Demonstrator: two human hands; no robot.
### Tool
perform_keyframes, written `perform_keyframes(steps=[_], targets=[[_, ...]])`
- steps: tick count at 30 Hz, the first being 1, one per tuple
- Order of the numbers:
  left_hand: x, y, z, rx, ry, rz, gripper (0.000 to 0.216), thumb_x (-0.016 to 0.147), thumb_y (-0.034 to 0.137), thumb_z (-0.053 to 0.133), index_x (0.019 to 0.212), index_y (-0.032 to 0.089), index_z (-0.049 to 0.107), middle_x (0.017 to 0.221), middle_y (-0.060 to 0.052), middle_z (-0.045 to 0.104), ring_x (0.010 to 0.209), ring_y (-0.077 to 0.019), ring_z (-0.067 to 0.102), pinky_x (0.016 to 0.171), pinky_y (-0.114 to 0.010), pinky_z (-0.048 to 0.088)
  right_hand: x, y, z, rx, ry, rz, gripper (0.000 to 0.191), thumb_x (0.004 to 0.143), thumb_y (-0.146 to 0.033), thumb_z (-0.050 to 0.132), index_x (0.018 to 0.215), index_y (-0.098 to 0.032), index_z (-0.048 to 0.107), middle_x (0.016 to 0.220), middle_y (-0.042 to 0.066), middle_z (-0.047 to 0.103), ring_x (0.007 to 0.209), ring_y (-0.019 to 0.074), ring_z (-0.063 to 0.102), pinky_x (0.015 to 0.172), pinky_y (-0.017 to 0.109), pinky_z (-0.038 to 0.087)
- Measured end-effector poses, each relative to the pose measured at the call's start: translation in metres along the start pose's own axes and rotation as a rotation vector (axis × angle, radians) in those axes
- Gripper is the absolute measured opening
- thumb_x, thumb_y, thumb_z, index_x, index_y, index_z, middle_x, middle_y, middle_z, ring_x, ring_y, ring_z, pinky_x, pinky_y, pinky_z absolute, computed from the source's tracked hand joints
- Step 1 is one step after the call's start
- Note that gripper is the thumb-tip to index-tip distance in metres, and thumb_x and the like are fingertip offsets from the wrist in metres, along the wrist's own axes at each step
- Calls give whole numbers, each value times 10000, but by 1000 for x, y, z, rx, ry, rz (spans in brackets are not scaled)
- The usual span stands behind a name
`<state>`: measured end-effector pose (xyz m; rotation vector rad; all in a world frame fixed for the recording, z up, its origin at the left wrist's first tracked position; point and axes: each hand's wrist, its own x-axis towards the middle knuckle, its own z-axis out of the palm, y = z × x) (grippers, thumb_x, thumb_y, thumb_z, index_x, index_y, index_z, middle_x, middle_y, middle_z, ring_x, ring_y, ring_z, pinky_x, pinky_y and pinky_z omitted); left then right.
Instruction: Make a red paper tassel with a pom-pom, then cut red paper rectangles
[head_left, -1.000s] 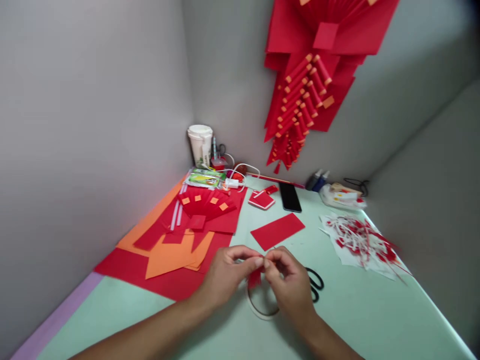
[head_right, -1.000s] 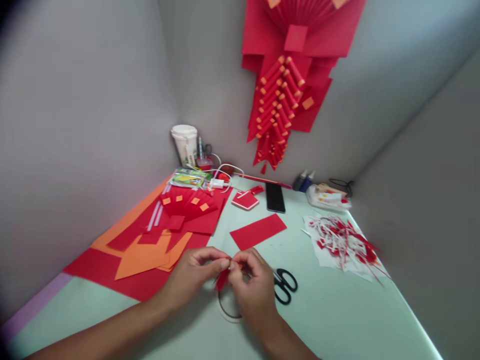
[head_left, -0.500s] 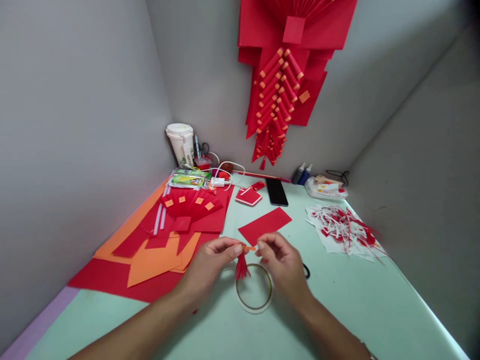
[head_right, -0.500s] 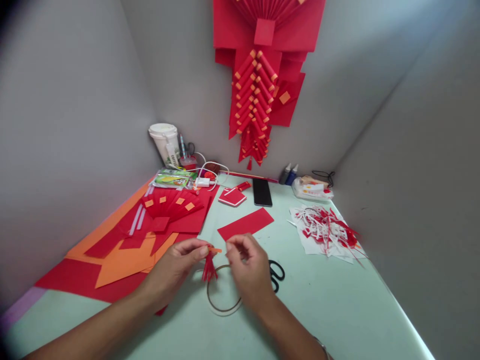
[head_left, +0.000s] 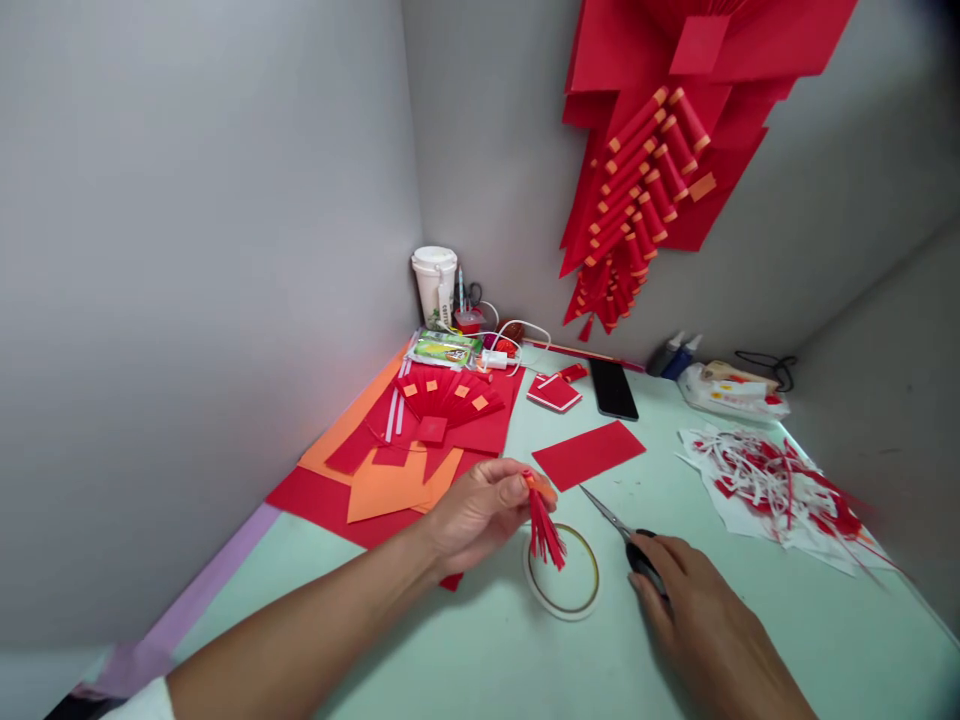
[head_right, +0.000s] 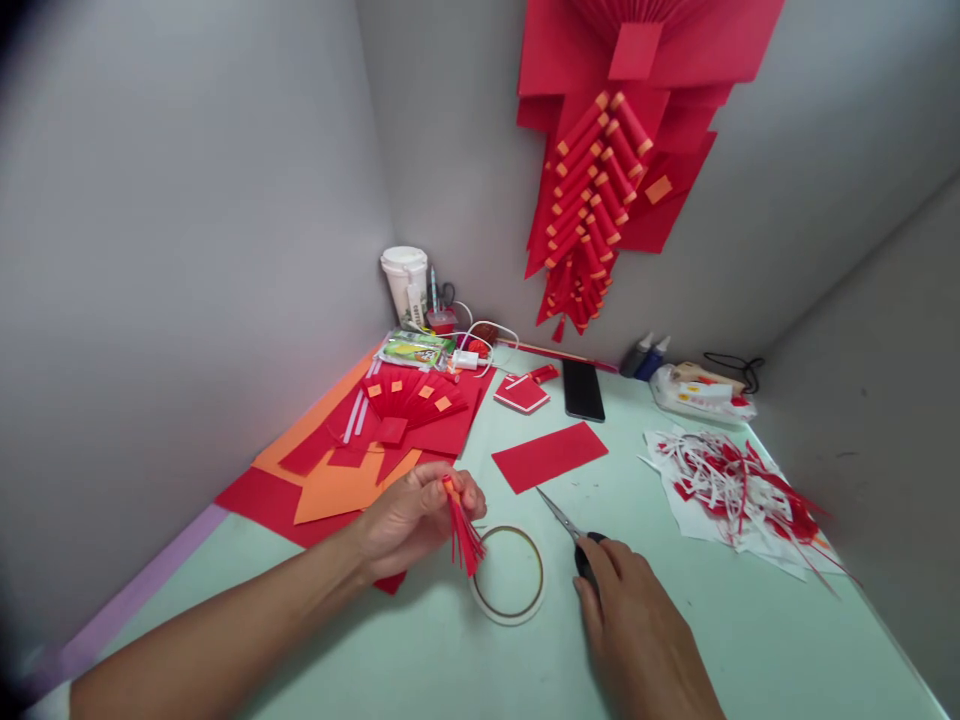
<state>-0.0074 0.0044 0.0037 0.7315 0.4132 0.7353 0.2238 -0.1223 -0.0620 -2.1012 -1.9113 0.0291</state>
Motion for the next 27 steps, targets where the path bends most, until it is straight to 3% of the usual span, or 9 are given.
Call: perform_keyframes(steps=[10,18,27], targets=[[2,1,-3,-91,-72,-37,274,693,372,787,700,128,663,673,-13,580,680,-123,544,711,-280,392,4,1,1,-53,-61,75,369,923,-393,420,1191,-206,592,1078,120,643,960,283,635,684,375,543],[6,3,-7,-229,-9,-75,188,734,287,763,781,137,661,717,-8,590,693,-111,558,740,-267,430,7,-2,-1,-74,-96,78,337,924,-303,387,1202,-222,560,1045,112,636,928,269,636,670,368,539],[10,-1,-14,-193,85,-51,193,726,285,773,749,127,664,702,-7,607,641,-101,550,691,-260,443,6,4,-3,41,-156,125,367,890,-262,394,1201,-209,579,999,105,644,847,265,655,669,385,531]])
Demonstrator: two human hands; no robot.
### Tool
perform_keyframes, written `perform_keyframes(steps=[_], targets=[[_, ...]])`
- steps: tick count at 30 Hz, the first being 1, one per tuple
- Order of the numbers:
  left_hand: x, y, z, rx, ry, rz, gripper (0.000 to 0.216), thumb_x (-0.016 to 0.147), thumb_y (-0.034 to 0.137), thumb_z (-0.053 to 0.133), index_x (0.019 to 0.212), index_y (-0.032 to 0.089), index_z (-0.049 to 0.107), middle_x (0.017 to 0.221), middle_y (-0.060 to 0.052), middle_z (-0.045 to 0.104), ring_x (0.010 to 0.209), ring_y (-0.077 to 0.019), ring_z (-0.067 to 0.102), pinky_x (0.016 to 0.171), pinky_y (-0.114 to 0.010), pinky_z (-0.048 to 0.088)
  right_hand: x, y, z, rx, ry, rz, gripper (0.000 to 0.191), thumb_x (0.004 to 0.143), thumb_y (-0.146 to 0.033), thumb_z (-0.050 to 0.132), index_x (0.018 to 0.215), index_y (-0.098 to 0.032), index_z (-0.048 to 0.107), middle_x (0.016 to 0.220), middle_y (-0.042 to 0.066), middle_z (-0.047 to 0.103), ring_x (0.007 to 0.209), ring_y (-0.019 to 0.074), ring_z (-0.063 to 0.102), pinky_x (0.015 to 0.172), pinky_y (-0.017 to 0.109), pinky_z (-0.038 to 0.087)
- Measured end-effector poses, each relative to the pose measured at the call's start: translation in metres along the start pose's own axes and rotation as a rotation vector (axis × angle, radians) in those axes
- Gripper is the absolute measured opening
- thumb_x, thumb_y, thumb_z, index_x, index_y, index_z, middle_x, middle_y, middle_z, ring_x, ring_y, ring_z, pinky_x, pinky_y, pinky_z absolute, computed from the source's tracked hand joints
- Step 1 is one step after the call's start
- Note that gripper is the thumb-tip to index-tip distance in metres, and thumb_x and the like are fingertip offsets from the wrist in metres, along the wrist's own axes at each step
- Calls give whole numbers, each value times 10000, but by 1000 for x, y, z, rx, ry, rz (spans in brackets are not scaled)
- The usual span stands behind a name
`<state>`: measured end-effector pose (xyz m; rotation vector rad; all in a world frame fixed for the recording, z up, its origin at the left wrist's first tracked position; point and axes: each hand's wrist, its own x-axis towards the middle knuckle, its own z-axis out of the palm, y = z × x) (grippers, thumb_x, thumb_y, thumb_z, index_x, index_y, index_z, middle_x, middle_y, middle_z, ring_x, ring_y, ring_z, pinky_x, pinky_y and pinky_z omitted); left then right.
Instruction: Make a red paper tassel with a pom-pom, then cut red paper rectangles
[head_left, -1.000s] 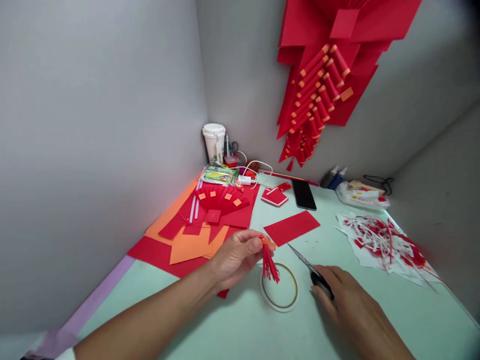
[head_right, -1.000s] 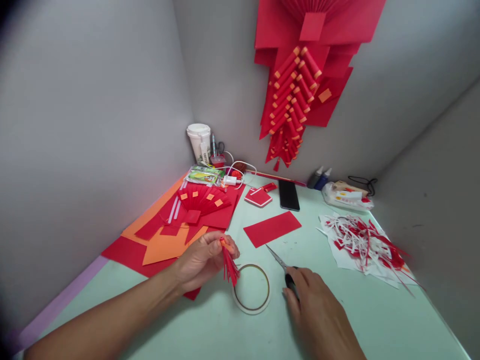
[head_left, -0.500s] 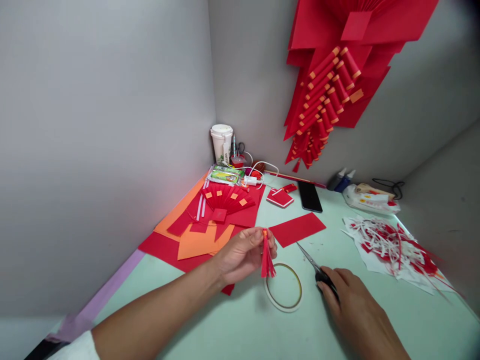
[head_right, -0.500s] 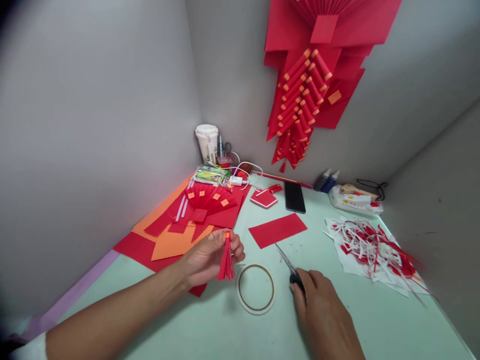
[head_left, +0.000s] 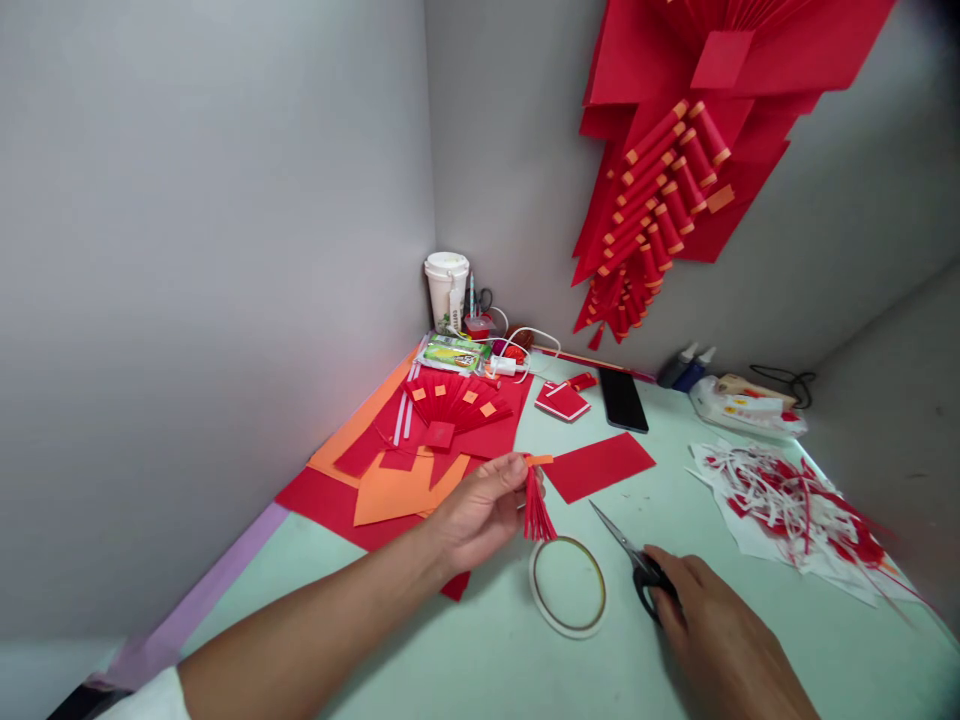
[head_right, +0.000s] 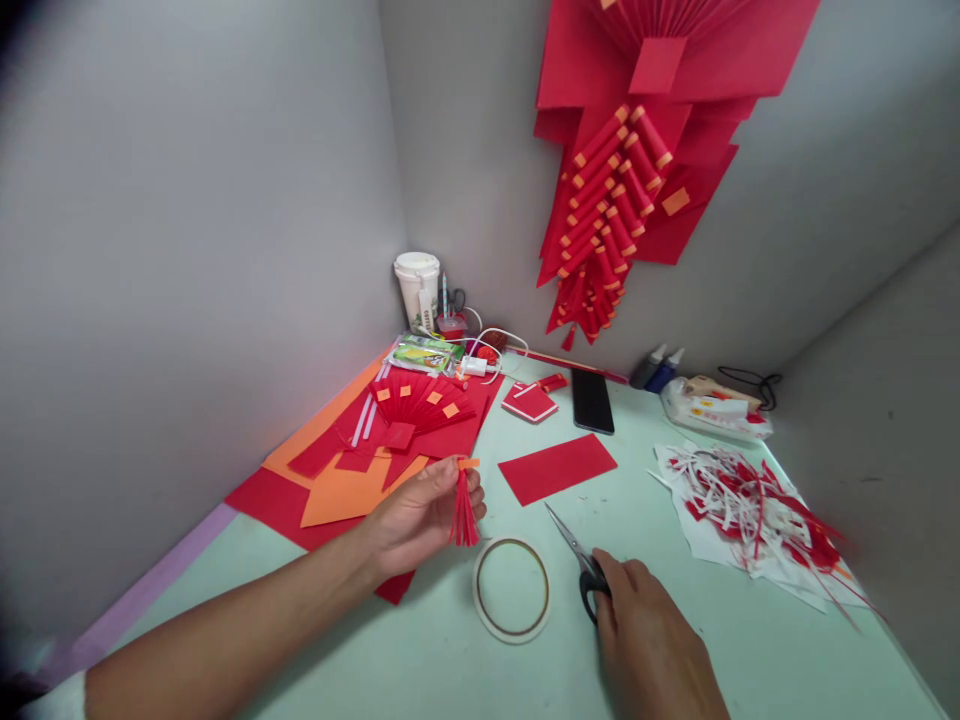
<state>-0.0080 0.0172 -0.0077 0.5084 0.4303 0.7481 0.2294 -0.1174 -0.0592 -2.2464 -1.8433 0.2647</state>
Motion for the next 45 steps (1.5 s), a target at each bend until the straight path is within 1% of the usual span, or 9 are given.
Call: perform_keyframes(steps=[3,5,8,11,15,22,27,33,45], targets=[[0,0,1,-3,12,-1,203,715,281,783,773,120,674,703,-9,621,645,-100,562,697,-254,446,-4,-2,-5,268,33,-30,379,895,-342,442,1234,-225,566,1056,100,641,896,246,656,728,345,545],[-1,-1,3,-9,46,-2,208,700,255,797,804,116,682,708,-8,633,658,-98,573,697,-242,447,-9,-7,-11,495,6,-49,396,891,-375,487,1257,-247,564,1058,87,653,927,224,659,731,282,558],[-1,-2,3,-1,93,3,215,695,229,800,835,112,687,730,-10,654,681,-97,591,712,-237,452,-17,-21,-20,765,-61,-34,398,860,-331,567,1252,-268,598,1076,79,670,935,209,677,725,221,570],[-1,-3,2,23,68,-1,172,730,235,772,818,117,683,757,-20,677,700,-107,610,736,-249,456,-22,-40,-23,870,-32,-108,380,831,-259,604,1207,-294,642,1047,65,669,910,203,678,716,211,571],[-1,-4,2,57,45,-6,150,751,243,752,814,122,691,735,-18,686,668,-109,615,718,-249,456,-22,-62,-20,861,35,-193,372,848,-231,579,1210,-302,632,934,44,645,712,155,649,609,204,560],[-1,-7,3,90,76,35,176,698,250,797,784,123,710,696,-10,682,632,-95,600,673,-227,443,-17,-74,-17,776,37,-204,372,873,-236,549,1241,-258,594,937,51,617,626,136,624,533,205,545],[-2,-8,4,126,124,30,228,663,270,822,801,125,714,739,-26,694,677,-112,610,699,-240,442,-17,-74,-16,730,53,-224,376,879,-233,537,1251,-260,584,925,45,610,624,132,623,534,201,543],[-2,-7,6,161,77,28,225,674,300,809,765,122,706,677,-21,667,620,-110,584,678,-251,431,-16,-73,-12,714,55,-228,382,899,-236,515,1277,-269,553,921,39,603,628,127,622,547,199,542],[0,-12,-2,162,75,17,201,693,286,798,769,133,694,674,-14,656,628,-107,586,702,-252,430,-14,-84,-12,801,151,-147,330,857,-302,565,1168,-241,658,900,50,634,616,136,617,510,198,515]])
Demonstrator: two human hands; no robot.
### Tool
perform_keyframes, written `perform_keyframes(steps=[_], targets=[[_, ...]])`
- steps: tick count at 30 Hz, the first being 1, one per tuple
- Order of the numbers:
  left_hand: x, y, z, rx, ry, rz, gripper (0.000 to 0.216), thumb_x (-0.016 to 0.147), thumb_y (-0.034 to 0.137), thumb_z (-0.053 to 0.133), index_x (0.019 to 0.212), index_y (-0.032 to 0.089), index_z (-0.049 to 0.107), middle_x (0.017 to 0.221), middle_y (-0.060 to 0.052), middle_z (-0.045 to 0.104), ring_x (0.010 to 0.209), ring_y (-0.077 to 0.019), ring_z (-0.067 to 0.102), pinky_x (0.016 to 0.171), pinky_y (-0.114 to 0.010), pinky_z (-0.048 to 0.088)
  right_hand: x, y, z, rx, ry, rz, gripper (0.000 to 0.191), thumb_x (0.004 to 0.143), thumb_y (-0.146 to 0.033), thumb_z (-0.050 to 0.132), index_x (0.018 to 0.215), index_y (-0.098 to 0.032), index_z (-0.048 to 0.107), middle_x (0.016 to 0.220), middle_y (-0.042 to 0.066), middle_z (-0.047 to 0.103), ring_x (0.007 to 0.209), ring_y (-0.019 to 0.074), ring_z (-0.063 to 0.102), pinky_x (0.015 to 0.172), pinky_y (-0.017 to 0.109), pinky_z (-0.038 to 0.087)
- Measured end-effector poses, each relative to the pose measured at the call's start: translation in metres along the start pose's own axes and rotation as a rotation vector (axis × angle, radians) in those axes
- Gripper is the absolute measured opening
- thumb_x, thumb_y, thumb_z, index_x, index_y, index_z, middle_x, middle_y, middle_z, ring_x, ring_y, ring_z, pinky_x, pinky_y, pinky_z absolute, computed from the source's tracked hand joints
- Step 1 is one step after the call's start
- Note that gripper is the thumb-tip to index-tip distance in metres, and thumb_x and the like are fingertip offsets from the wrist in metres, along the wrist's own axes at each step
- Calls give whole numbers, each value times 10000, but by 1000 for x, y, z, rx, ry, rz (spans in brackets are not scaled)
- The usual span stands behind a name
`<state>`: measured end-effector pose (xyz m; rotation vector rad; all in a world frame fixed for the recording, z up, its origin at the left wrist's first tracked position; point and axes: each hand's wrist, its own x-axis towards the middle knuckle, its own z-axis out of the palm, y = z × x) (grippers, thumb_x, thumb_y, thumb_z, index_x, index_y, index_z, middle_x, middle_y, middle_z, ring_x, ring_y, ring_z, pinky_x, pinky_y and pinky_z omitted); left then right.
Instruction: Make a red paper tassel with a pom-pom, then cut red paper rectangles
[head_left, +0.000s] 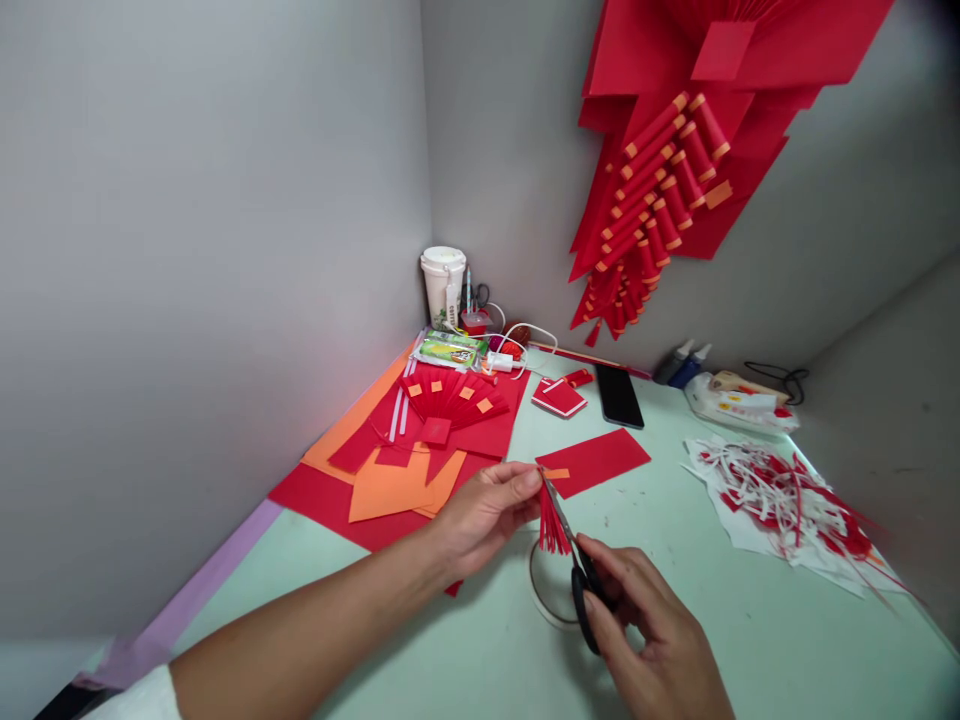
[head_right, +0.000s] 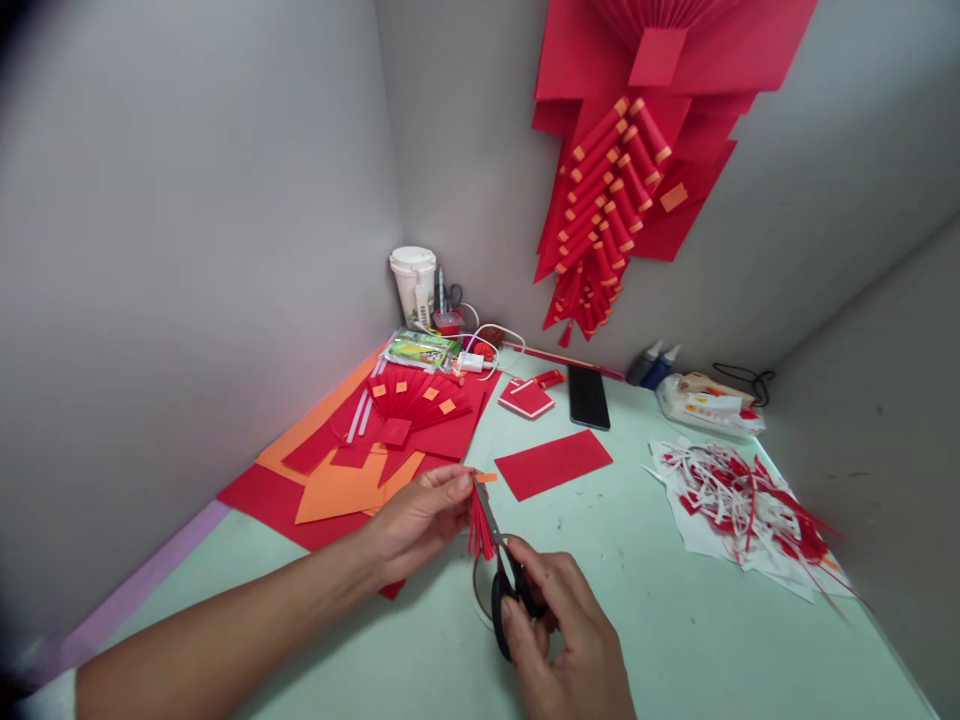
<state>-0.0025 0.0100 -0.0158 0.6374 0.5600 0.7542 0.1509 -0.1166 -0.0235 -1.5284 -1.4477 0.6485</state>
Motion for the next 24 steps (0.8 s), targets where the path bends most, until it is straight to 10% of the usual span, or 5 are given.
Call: perform_keyframes(steps=[7,15,24], targets=[[-1,2,3,-16,7,-17,215,686,281,803,779,118,698,696,-17,648,643,-103,584,700,-242,430,-3,6,0,21,6,14,340,876,-321,546,1190,-236,645,933,72,655,710,168,649,574,216,541],[-3,10,7,-55,-1,-70,191,691,264,792,766,113,703,718,-24,656,675,-98,584,697,-226,424,-14,65,-73,-569,146,179,424,819,-487,545,1153,-246,646,1010,79,686,771,234,694,615,309,566],[-4,10,9,-56,1,-76,83,732,194,706,734,112,703,740,-50,654,723,-123,588,740,-247,423,-14,88,-94,-800,-123,64,269,868,-372,507,964,-229,713,931,112,713,826,287,672,722,404,529]])
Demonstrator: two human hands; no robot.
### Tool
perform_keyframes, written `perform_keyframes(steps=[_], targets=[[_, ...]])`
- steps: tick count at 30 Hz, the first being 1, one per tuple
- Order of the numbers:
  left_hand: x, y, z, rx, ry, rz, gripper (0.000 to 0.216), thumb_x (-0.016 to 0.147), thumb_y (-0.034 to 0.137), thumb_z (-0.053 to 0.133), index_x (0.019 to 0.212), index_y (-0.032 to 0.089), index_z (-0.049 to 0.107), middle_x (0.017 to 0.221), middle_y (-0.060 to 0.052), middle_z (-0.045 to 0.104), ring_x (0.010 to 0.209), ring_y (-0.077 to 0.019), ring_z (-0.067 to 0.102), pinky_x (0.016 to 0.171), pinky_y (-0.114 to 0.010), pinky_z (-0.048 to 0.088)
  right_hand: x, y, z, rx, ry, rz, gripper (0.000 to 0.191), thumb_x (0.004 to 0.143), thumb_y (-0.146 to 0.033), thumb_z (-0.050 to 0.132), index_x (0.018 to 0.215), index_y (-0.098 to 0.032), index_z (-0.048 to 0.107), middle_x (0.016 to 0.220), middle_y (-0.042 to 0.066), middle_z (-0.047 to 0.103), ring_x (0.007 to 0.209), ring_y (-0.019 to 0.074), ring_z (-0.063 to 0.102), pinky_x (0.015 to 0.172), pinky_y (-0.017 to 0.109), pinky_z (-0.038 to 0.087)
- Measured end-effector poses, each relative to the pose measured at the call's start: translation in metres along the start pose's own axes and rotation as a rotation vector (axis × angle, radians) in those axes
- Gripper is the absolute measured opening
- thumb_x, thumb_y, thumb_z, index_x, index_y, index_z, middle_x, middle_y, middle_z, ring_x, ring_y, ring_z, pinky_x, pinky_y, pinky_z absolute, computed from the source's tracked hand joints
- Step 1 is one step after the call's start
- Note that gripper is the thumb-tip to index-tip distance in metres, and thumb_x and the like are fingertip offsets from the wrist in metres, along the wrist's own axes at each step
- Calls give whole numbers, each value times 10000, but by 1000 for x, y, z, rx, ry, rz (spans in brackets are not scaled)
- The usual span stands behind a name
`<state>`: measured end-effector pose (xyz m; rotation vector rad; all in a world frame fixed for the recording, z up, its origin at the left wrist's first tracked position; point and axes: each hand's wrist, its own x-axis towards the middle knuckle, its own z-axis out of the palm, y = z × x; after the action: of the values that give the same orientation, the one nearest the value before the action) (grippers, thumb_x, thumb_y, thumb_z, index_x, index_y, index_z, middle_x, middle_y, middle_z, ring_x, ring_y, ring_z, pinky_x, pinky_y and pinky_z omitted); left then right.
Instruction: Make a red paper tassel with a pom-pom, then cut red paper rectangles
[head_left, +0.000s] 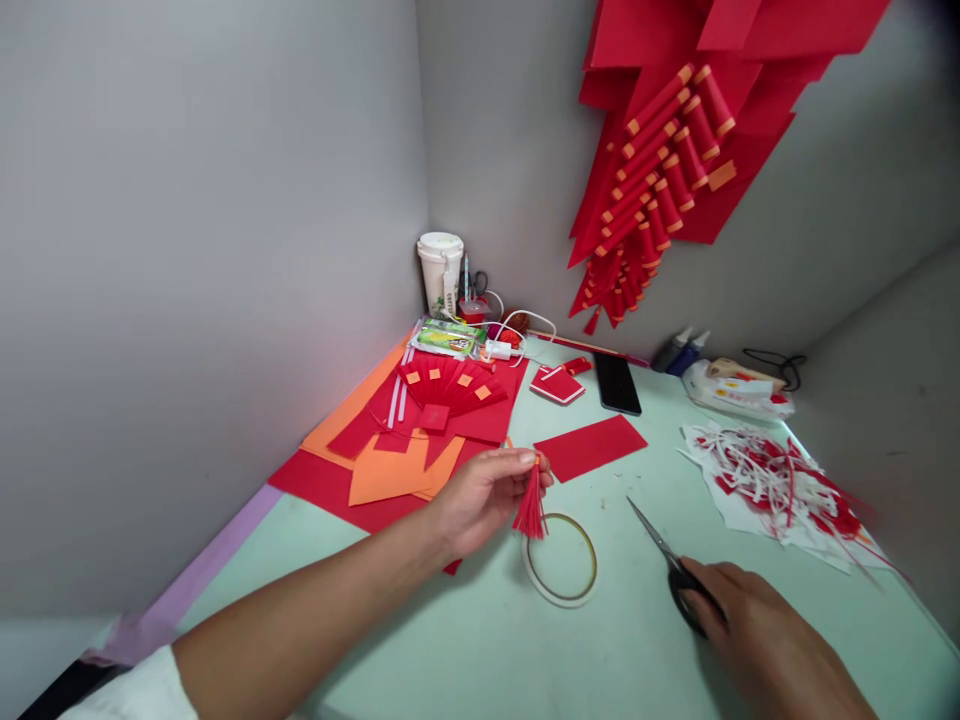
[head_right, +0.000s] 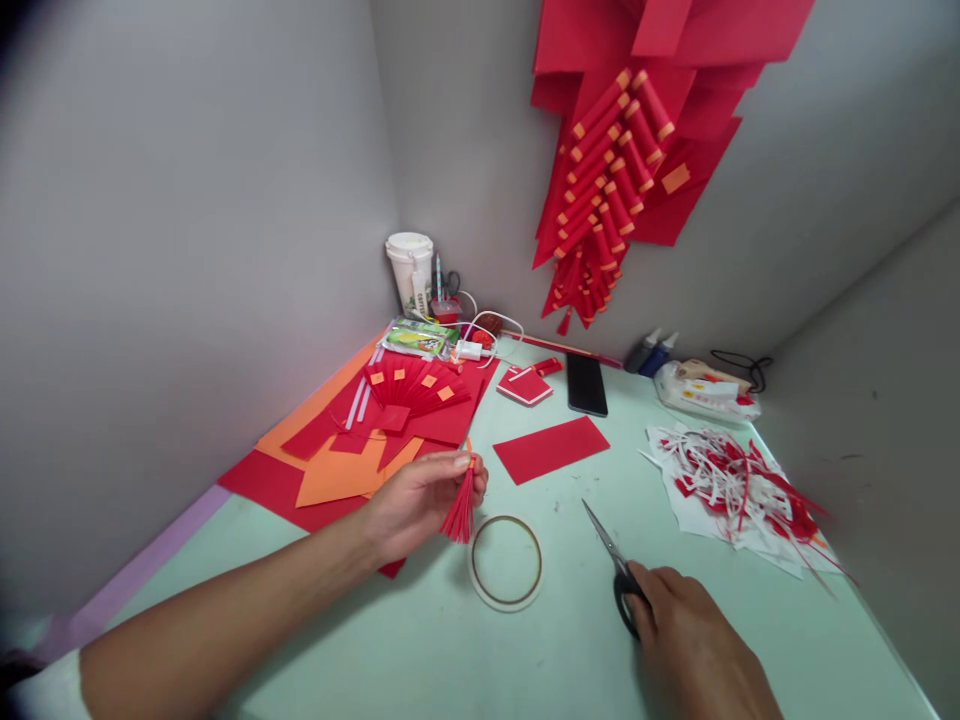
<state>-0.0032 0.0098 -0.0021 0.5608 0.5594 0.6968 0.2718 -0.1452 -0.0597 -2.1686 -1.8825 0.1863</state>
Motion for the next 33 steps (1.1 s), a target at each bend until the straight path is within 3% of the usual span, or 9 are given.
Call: perform_keyframes(steps=[3,5,9,12,16,21,25,29,33], targets=[[0,-1,0,72,-18,5,107,744,228,711,763,123,721,780,-57,662,751,-134,584,759,-258,419,12,-26,-18,79,115,-42,279,847,-411,553,954,-224,731,1015,129,702,947,328,640,794,444,508],[-2,-2,1,164,-43,24,156,751,272,718,812,130,739,866,-78,683,803,-151,581,787,-270,411,23,-55,-31,267,112,-61,302,850,-443,562,1025,-252,718,1048,96,699,982,302,629,802,408,511],[-5,-5,3,296,-67,76,195,735,323,739,838,158,756,1028,-99,686,943,-190,572,858,-282,390,45,-115,-42,759,-119,-22,302,899,-437,517,1071,-278,708,1033,54,699,961,245,631,761,320,509],[-6,-8,3,333,-81,98,190,738,333,734,831,168,757,1046,-96,678,975,-214,574,864,-301,404,58,-137,-31,1041,-254,-15,296,891,-428,545,1028,-238,725,910,32,704,874,217,629,792,319,487],[-5,-10,3,376,-106,106,246,783,369,691,892,157,754,954,-96,683,882,-202,589,817,-311,420,64,-135,-10,1322,-286,75,284,851,-441,623,939,-200,747,794,24,687,800,188,603,772,298,465],[-5,-11,4,391,-104,61,342,849,407,609,1046,152,722,804,-72,642,784,-173,577,785,-309,427,61,-125,2,1644,-377,197,273,802,-436,690,892,-185,750,839,59,707,778,183,632,747,291,467],[-3,-13,4,421,-130,58,300,811,383,661,983,148,737,734,-48,612,662,-133,524,680,-269,413,60,-128,4,1694,-449,199,272,794,-434,698,849,-171,744,800,64,698,748,181,626,693,286,472],[0,-14,4,479,-121,105,224,794,349,680,862,148,751,950,-81,653,672,-109,483,652,-247,397,58,-130,9,1667,-426,160,266,818,-429,671,838,-170,726,800,52,668,751,182,600,707,296,461],[-1,-15,5,567,-133,137,202,828,327,638,826,152,741,993,-71,646,732,-124,518,709,-258,412,56,-128,17,1605,-370,153,262,820,-420,672,844,-162,714,784,41,653,738,173,569,726,298,436]])
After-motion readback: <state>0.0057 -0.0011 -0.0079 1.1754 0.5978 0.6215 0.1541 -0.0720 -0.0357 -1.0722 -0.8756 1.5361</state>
